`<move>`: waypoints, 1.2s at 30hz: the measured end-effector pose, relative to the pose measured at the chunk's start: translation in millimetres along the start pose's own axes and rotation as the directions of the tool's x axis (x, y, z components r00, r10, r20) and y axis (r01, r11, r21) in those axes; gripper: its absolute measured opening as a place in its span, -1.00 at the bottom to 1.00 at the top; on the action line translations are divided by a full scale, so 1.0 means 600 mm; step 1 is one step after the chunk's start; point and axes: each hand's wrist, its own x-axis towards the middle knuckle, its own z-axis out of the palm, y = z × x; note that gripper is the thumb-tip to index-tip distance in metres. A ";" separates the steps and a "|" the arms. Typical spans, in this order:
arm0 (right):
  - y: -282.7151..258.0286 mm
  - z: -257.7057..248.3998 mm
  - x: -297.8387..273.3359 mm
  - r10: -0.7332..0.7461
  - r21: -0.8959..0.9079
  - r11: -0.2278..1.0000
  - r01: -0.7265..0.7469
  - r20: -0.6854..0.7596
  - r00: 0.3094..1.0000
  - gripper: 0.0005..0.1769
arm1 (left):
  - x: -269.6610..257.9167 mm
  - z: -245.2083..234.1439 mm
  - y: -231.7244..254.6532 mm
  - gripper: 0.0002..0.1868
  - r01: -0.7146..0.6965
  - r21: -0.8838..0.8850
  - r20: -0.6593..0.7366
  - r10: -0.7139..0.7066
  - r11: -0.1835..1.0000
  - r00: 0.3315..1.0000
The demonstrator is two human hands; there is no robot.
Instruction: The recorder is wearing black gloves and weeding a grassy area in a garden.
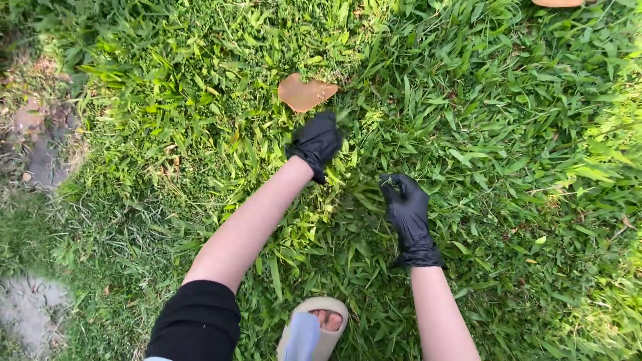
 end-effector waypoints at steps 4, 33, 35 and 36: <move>-0.015 -0.009 -0.019 0.061 0.061 0.996 -0.060 -0.013 0.998 -0.75 | 0.019 -0.009 -0.035 -0.69 0.137 0.327 -0.137 -0.096 0.935 0.986; 0.084 0.144 0.228 0.054 -0.185 0.983 0.000 0.285 0.957 -0.66 | -0.135 0.077 0.001 -0.52 -0.309 -0.250 0.516 0.397 0.917 0.759; 0.064 0.128 0.224 0.012 -0.163 0.986 0.040 0.310 0.951 -0.67 | -0.113 0.033 -0.024 -0.44 -0.217 -0.181 0.553 0.281 0.959 0.784; 0.054 0.120 0.223 -0.027 -0.142 0.987 0.079 0.335 0.942 -0.67 | -0.100 0.010 -0.037 -0.36 -0.120 -0.110 0.581 0.162 0.987 0.797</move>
